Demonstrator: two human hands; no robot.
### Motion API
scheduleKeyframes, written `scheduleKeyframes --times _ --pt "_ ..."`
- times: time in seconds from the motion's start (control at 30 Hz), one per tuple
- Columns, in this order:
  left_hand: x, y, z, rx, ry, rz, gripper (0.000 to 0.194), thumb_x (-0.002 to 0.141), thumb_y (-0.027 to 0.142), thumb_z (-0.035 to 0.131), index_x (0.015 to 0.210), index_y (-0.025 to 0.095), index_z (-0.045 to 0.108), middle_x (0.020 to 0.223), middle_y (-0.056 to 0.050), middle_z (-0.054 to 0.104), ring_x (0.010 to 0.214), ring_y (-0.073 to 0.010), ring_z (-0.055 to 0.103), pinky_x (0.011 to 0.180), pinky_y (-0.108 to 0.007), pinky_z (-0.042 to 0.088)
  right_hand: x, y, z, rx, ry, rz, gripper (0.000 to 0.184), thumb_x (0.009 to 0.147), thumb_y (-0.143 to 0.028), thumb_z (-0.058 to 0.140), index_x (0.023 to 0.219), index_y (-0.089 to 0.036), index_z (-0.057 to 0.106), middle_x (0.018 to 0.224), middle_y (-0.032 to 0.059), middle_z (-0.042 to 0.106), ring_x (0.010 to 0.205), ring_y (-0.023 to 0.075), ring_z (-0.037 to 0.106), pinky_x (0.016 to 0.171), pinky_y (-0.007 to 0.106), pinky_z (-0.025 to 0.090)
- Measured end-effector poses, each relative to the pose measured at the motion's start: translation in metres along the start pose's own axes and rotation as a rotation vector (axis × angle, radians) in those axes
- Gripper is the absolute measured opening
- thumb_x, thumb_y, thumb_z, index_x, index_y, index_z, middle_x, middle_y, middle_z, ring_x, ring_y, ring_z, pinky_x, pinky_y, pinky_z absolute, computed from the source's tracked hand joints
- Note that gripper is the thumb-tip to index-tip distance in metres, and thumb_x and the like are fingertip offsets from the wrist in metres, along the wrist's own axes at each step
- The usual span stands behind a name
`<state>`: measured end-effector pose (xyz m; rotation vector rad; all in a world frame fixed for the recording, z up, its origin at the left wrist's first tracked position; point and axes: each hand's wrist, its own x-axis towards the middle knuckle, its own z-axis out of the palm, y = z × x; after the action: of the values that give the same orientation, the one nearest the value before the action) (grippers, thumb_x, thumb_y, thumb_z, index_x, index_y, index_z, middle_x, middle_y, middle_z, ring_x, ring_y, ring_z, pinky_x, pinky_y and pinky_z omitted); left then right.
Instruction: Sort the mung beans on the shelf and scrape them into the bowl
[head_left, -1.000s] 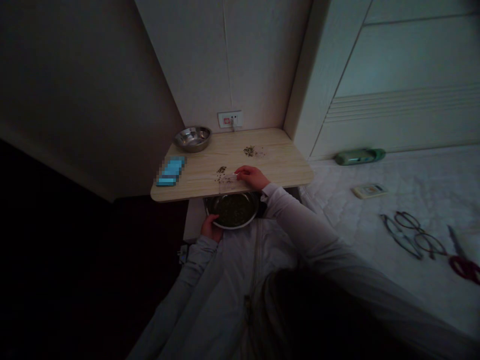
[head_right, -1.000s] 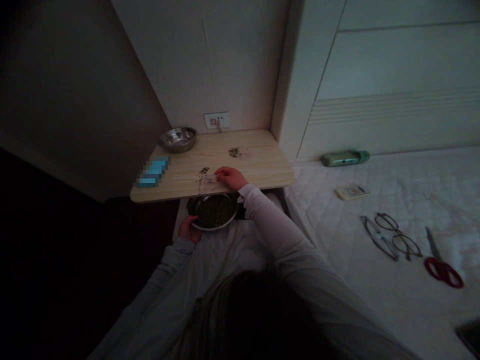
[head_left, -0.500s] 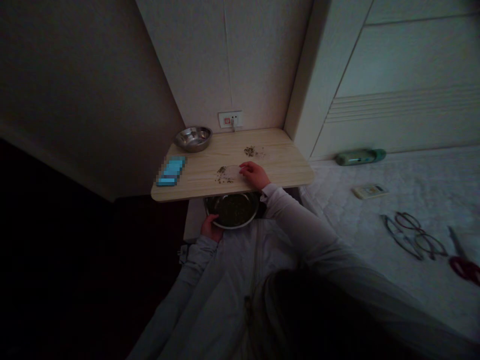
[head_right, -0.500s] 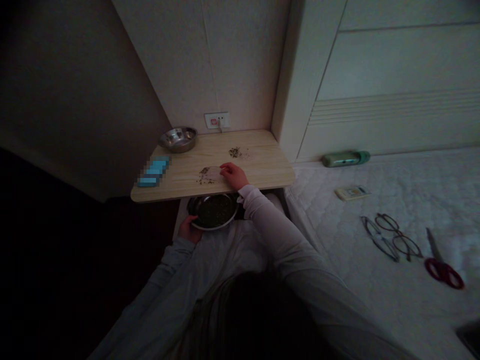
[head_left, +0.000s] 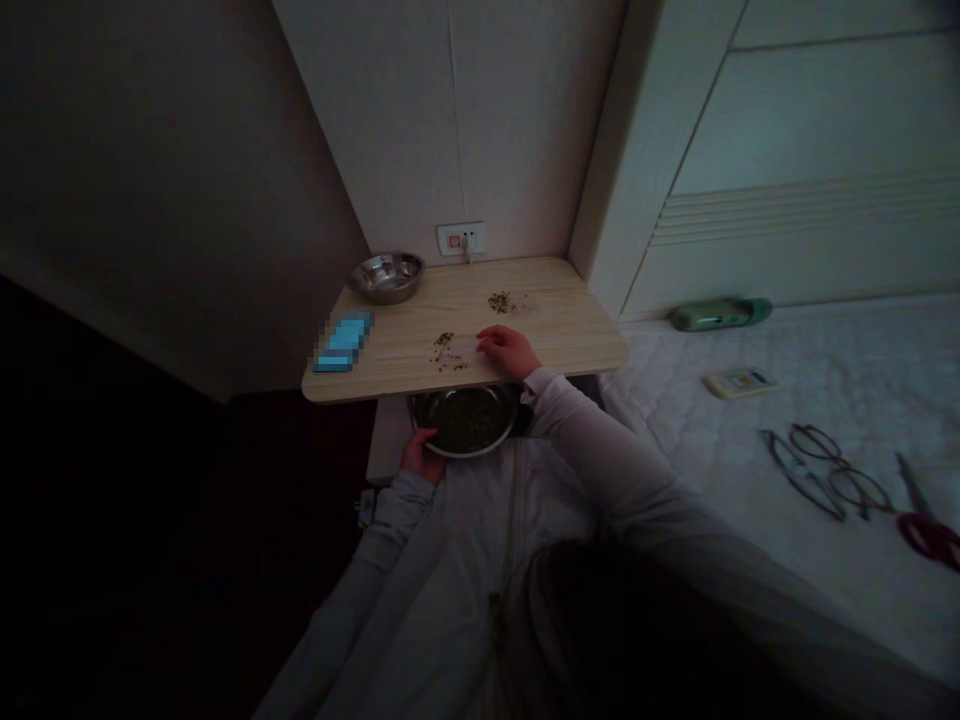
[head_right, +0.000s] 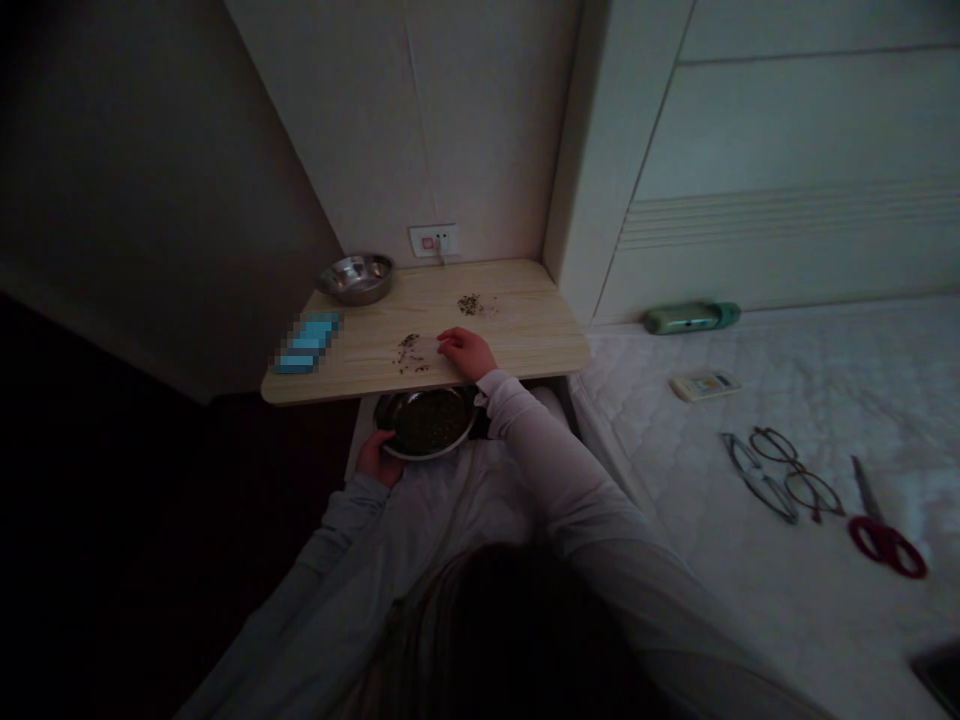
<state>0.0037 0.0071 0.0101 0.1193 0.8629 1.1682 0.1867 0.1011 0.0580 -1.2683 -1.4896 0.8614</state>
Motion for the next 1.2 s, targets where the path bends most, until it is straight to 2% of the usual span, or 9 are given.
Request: scheduleKeyframes --times 0.23,0.83,1.2 --pt "0.0013 -0.0006 -0.0012 0.002 -0.013 0.006 0.024 0.059 0.006 0.044 0.07 0.017 0.062 0.062 -0.004 0.067 0.091 -0.0218 0.058 0.087 -0.035 0.041 -0.0019 -0.0028 -0.0008 -0.011 -0.024 0.014 0.017 0.066 -0.018 0.049 0.081 -0.016 0.058 0.068 -0.0006 0.063 0.065 0.01 0.056 0.07 0.027 0.043" --pt "0.003 -0.0003 -0.004 0.022 -0.031 -0.015 0.021 0.06 0.007 0.044 0.066 0.015 0.062 0.066 -0.005 0.067 0.086 -0.02 0.06 0.083 -0.031 0.044 -0.0019 -0.0017 -0.0008 0.002 -0.015 0.026 0.016 0.064 -0.018 0.05 0.078 -0.017 0.058 0.064 -0.0026 0.061 0.058 0.0087 0.052 0.063 0.024 0.042" --pt "0.0041 -0.0006 -0.0044 0.02 -0.049 -0.012 0.023 0.059 0.007 0.044 0.07 0.016 0.062 0.065 -0.004 0.067 0.085 -0.0205 0.06 0.083 -0.035 0.043 -0.0023 -0.0013 -0.001 0.036 -0.032 0.029 0.014 0.062 -0.018 0.051 0.074 -0.018 0.058 0.061 -0.0038 0.061 0.058 0.0089 0.053 0.063 0.024 0.041"
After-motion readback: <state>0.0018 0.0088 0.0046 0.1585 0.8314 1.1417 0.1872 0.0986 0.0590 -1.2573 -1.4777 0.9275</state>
